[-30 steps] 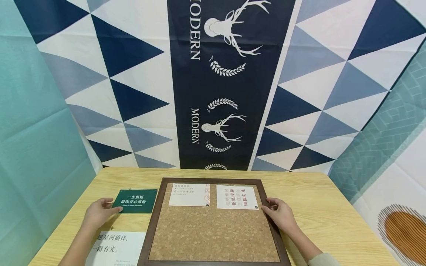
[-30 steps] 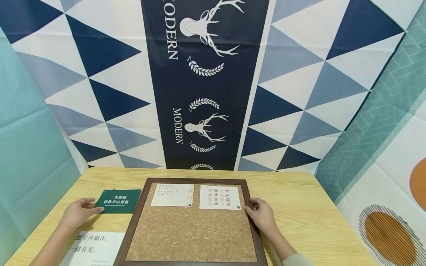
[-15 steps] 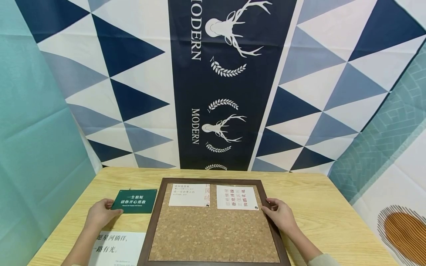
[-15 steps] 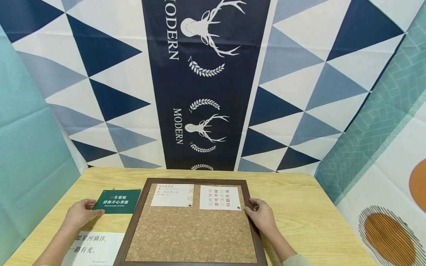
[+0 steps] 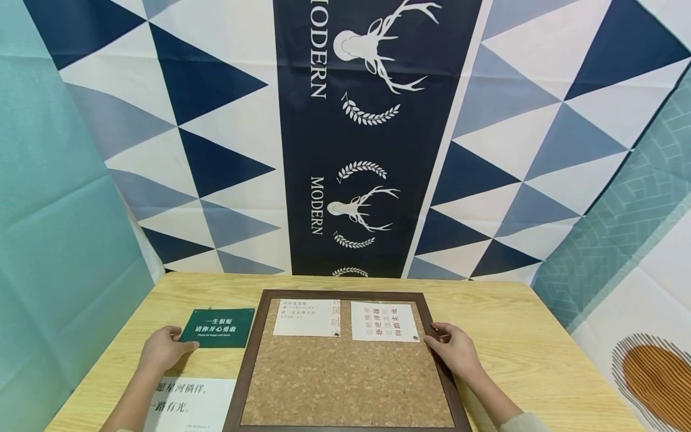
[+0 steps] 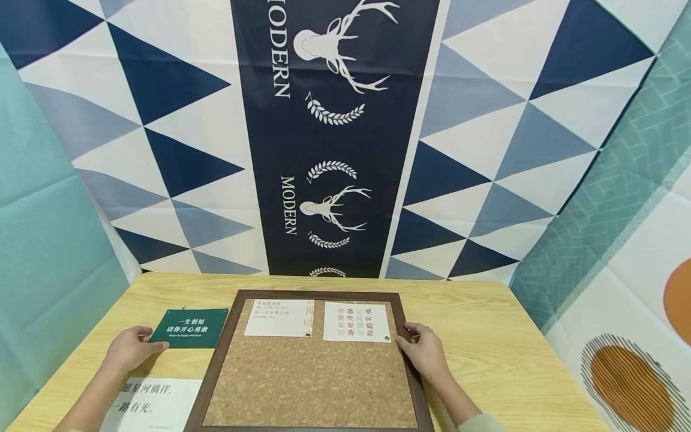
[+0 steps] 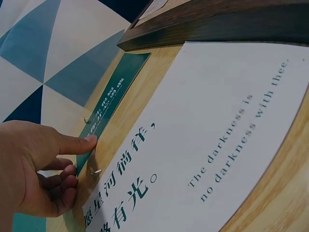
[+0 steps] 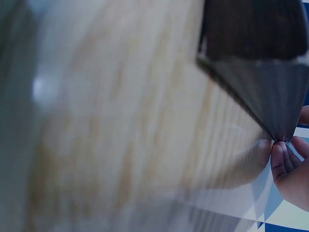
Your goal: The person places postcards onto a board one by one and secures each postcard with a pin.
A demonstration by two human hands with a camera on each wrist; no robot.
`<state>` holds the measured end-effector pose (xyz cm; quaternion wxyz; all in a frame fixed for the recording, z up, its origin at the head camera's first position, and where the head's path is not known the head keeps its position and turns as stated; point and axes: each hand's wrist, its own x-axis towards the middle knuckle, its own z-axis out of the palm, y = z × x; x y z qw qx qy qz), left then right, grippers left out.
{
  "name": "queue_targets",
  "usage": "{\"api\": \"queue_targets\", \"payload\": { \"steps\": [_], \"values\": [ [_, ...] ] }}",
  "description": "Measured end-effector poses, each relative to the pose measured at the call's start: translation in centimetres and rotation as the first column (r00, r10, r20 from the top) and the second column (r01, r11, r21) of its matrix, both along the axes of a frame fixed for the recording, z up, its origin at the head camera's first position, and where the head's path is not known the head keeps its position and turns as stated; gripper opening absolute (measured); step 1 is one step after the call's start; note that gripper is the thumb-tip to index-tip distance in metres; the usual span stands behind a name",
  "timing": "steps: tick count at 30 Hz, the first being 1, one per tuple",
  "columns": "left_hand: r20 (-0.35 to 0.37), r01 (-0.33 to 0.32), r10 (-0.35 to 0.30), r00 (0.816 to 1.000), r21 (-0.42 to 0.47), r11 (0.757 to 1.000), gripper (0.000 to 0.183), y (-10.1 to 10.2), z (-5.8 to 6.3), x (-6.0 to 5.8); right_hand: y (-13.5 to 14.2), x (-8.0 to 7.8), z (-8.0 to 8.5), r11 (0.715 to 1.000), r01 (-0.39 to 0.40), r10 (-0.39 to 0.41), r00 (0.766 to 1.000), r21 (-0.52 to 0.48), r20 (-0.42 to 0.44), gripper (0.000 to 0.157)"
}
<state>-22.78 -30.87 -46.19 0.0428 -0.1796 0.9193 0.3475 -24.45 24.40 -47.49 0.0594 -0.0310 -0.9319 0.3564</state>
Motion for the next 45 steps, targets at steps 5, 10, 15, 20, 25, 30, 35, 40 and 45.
{"api": "queue_targets", "payload": {
  "steps": [5, 10, 15, 20, 25, 30, 35, 40, 45],
  "values": [
    [0.004, 0.006, -0.007, 1.0, 0.038, 0.999, 0.071, 0.1, 0.2, 0.0, 0.0, 0.1, 0.1, 1.0, -0.004, 0.004, 1.0, -0.002, 0.003, 0.046],
    [-0.005, 0.026, -0.025, 1.0, 0.06, 0.998, 0.069, 0.0, 0.2, -0.1, 0.0, 0.1, 0.1, 1.0, -0.003, 0.003, 1.0, -0.002, 0.003, 0.046],
    [-0.012, 0.038, -0.037, 0.999, 0.085, 0.996, 0.068, -0.1, 0.0, -0.2, 0.0, 0.0, 0.1, 1.0, -0.005, 0.005, 1.0, -0.004, 0.001, 0.046],
    [0.001, 0.033, -0.034, 0.999, 0.117, 0.993, 0.066, -0.1, 0.1, -0.5, 0.1, 0.0, 0.0, 1.0, -0.005, 0.005, 1.0, 0.002, -0.007, 0.045],
    [-0.003, 0.027, -0.026, 1.0, 0.114, 0.993, 0.067, -0.3, 0.2, -0.6, 0.0, 0.0, 0.0, 1.0, -0.007, 0.007, 1.0, 0.001, -0.01, 0.045],
    [-0.025, 0.02, -0.016, 1.0, 0.159, 0.987, 0.063, -0.7, 0.4, -0.6, -0.1, 0.0, -0.1, 1.0, 0.0, 0.0, 1.0, 0.0, -0.008, 0.044],
    [-0.042, 0.023, -0.013, 0.999, 0.238, 0.971, 0.066, -1.3, 0.7, -0.5, -0.1, 0.0, -0.1, 1.0, 0.0, 0.0, 1.0, 0.001, -0.01, 0.044],
    [-0.034, 0.053, -0.045, 0.998, 0.295, 0.954, 0.069, -2.2, 0.7, -0.4, 0.0, -0.1, -0.1, 1.0, -0.001, 0.001, 1.0, 0.007, -0.014, 0.044],
    [-0.017, 0.041, -0.037, 0.999, 0.463, 0.885, 0.066, -3.2, 0.7, -0.2, 0.0, 0.0, -0.1, 1.0, -0.002, 0.002, 1.0, 0.007, -0.011, 0.044]
  ]
}}
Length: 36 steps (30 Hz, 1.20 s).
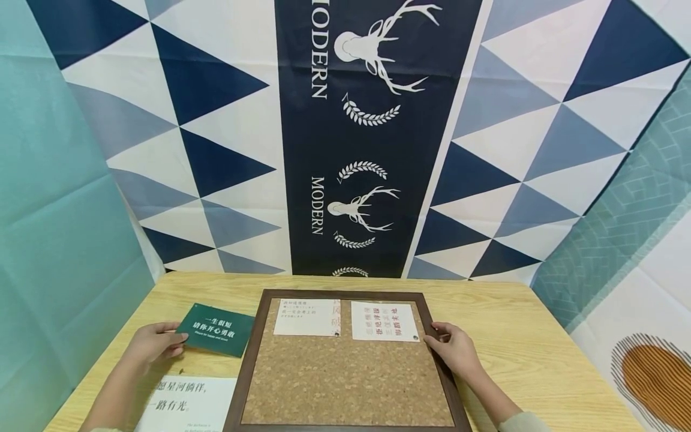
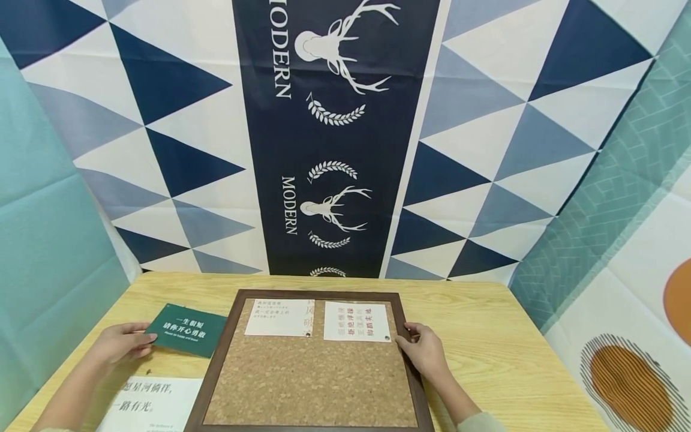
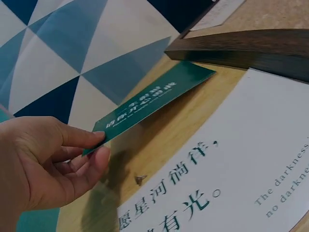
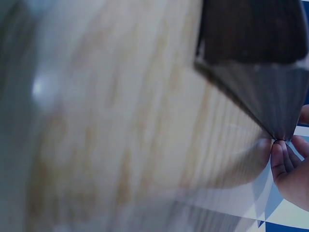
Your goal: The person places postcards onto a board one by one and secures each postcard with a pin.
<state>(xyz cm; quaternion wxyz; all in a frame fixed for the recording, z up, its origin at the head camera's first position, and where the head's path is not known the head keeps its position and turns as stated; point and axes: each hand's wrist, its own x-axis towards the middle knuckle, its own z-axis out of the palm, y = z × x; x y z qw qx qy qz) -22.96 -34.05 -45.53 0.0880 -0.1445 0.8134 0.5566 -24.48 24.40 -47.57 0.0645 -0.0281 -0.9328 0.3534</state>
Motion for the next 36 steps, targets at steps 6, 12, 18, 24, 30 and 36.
{"api": "queue_targets", "payload": {
  "steps": [6, 12, 18, 24, 30, 36],
  "values": [
    [-0.001, 0.014, -0.014, 1.0, 0.079, 0.997, 0.066, -0.7, 0.2, 0.4, -0.1, 0.1, 0.1, 1.0, 0.001, -0.001, 1.0, -0.006, 0.004, 0.044],
    [0.026, 0.015, -0.021, 0.999, 0.199, 0.98, 0.068, -1.2, 0.2, 0.7, -0.1, 0.1, 0.2, 1.0, -0.001, 0.001, 1.0, -0.006, 0.003, 0.044],
    [0.01, 0.04, -0.045, 0.999, 0.277, 0.96, 0.07, -1.6, 0.2, 1.1, -0.1, 0.1, 0.2, 1.0, 0.0, 0.001, 1.0, -0.011, 0.008, 0.044],
    [-0.013, 0.039, -0.036, 0.999, 0.339, 0.94, 0.072, -1.6, 0.0, 1.5, -0.1, 0.1, 0.2, 1.0, -0.007, 0.008, 1.0, -0.008, 0.008, 0.044],
    [-0.047, 0.066, -0.052, 0.998, 0.385, 0.921, 0.074, -1.1, 0.0, 1.8, 0.0, 0.1, 0.1, 1.0, -0.003, 0.003, 1.0, -0.013, 0.012, 0.044],
    [-0.067, 0.079, -0.057, 0.996, 0.409, 0.909, 0.071, 0.1, 0.4, 2.0, 0.0, 0.0, 0.1, 1.0, -0.007, 0.007, 1.0, -0.007, 0.005, 0.045]
  ]
}}
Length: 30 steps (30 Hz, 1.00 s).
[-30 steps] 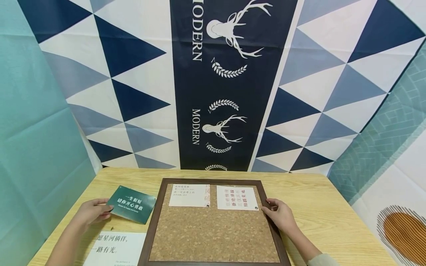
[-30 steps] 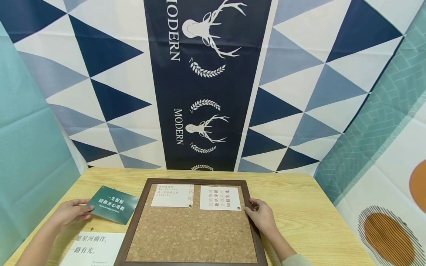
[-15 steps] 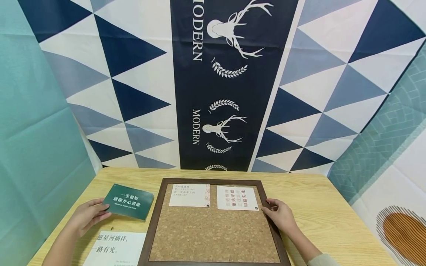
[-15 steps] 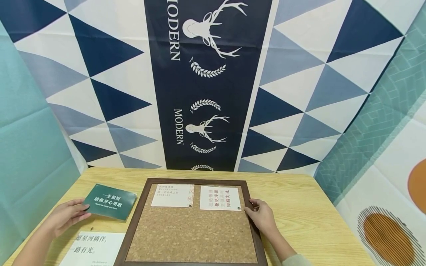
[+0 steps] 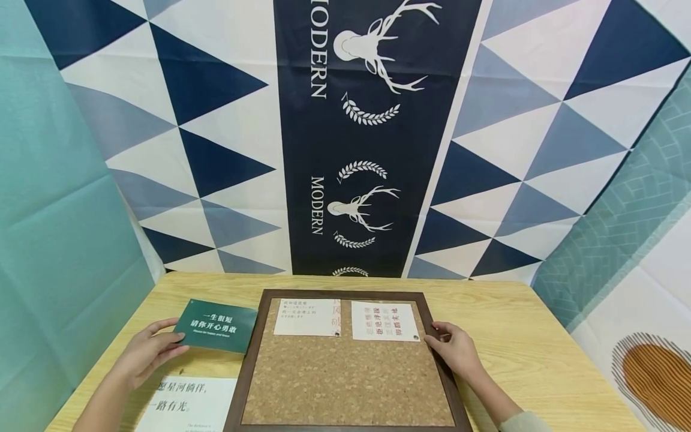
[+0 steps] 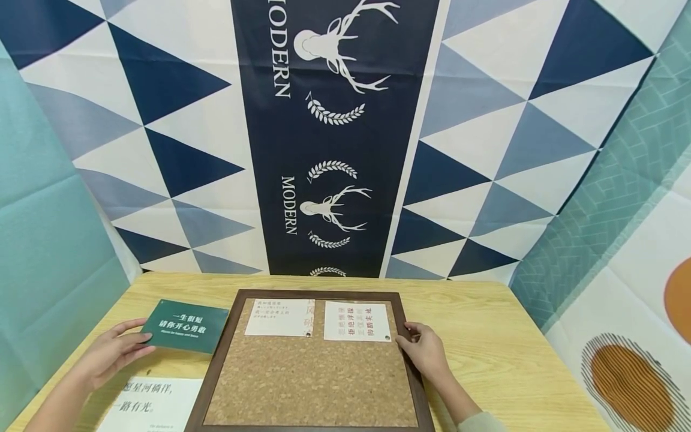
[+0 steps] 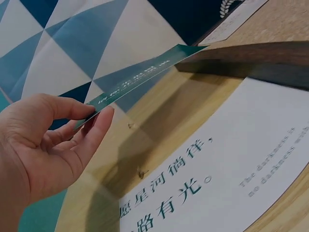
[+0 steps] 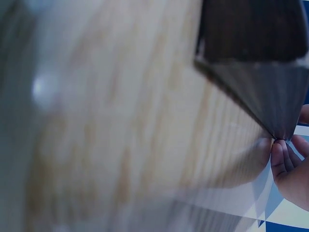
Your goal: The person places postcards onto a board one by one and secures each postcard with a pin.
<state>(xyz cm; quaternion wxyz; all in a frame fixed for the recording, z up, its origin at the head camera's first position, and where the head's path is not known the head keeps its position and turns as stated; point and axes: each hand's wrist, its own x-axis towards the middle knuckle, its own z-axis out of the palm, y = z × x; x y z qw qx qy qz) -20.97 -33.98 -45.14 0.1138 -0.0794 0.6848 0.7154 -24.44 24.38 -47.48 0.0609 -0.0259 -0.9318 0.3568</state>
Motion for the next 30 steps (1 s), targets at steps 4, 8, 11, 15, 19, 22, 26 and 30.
{"api": "queue_targets", "payload": {
  "steps": [4, 8, 11, 15, 19, 22, 26, 30],
  "values": [
    [-0.006, 0.009, -0.009, 1.0, 0.017, 1.0, 0.069, 0.9, 0.3, 0.1, 0.0, 0.0, -0.1, 1.0, 0.005, -0.005, 1.0, 0.0, -0.001, 0.044],
    [-0.012, 0.017, -0.016, 1.0, 0.015, 1.0, 0.068, 1.7, 0.5, 0.1, 0.0, 0.0, -0.1, 1.0, 0.004, -0.004, 1.0, -0.001, -0.002, 0.044],
    [-0.011, 0.02, -0.02, 1.0, 0.012, 1.0, 0.067, 2.1, 0.6, 0.1, 0.0, 0.0, -0.1, 1.0, 0.002, -0.002, 1.0, -0.003, 0.0, 0.044],
    [-0.014, 0.034, -0.034, 0.999, 0.004, 0.999, 0.066, 2.7, 0.8, 0.2, 0.0, 0.0, -0.1, 1.0, 0.002, -0.002, 1.0, -0.003, -0.001, 0.044],
    [-0.019, 0.033, -0.033, 0.999, 0.005, 0.999, 0.067, 3.4, 1.0, 0.2, 0.0, 0.0, 0.0, 1.0, 0.001, -0.001, 1.0, -0.003, -0.001, 0.045],
    [-0.03, 0.036, -0.036, 0.999, 0.02, 0.999, 0.067, 3.9, 1.2, 0.2, 0.0, 0.0, 0.0, 1.0, 0.002, -0.002, 1.0, -0.002, 0.001, 0.045],
    [-0.052, 0.055, -0.054, 0.997, 0.032, 0.998, 0.064, 4.5, 1.5, 0.2, 0.0, 0.0, -0.1, 1.0, 0.0, 0.0, 1.0, -0.001, -0.001, 0.045],
    [-0.066, 0.072, -0.069, 0.995, 0.033, 0.997, 0.062, 5.2, 1.6, 0.3, 0.0, -0.1, -0.2, 1.0, -0.003, 0.003, 1.0, -0.005, -0.005, 0.046]
  ]
}}
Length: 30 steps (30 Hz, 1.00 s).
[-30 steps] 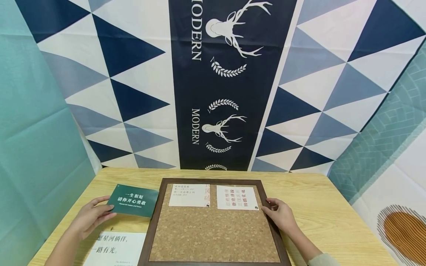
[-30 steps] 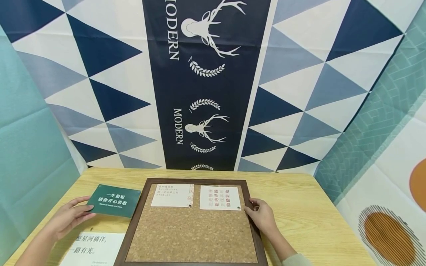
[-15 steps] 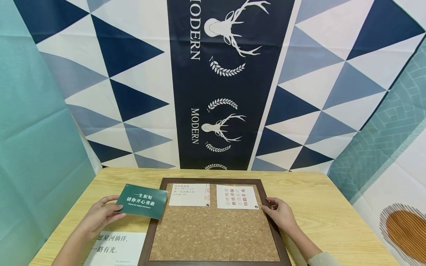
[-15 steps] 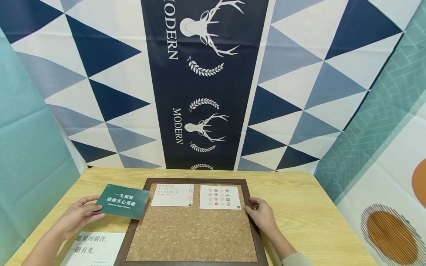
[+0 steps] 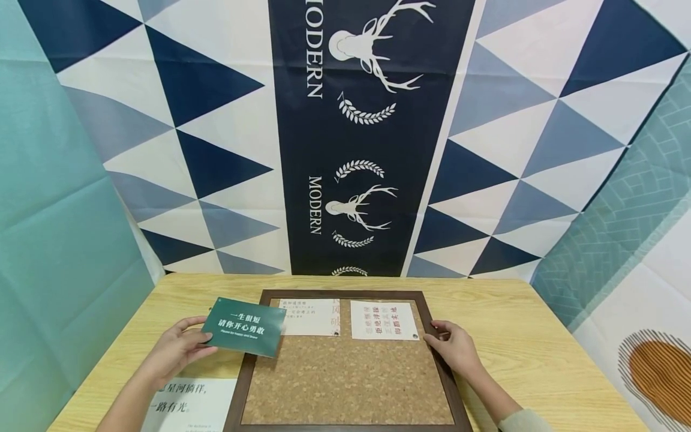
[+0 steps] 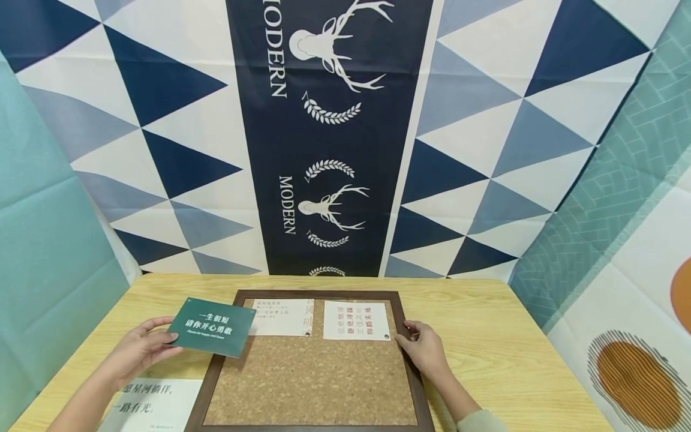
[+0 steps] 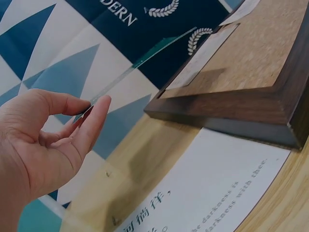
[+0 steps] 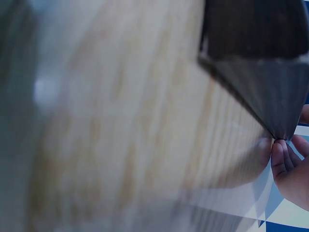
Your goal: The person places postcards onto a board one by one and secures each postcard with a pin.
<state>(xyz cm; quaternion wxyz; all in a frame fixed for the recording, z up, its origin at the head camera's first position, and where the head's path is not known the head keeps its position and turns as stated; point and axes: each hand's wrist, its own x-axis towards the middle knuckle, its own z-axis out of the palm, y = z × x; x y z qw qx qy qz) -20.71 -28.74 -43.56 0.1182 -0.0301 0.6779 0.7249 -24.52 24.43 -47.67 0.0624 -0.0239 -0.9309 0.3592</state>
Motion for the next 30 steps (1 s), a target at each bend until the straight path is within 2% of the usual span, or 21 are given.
{"api": "queue_targets", "payload": {
  "steps": [13, 30],
  "values": [
    [0.001, 0.032, -0.032, 0.999, -0.057, 0.998, 0.063, 2.1, 0.2, 0.5, 0.0, 0.1, -0.1, 1.0, 0.005, -0.005, 1.0, -0.014, 0.001, 0.045],
    [0.044, 0.106, -0.104, 0.994, -0.035, 0.994, 0.059, 5.7, -0.5, 0.8, 0.0, 0.1, 0.1, 1.0, -0.003, 0.003, 1.0, -0.023, 0.018, 0.048]
  ]
}}
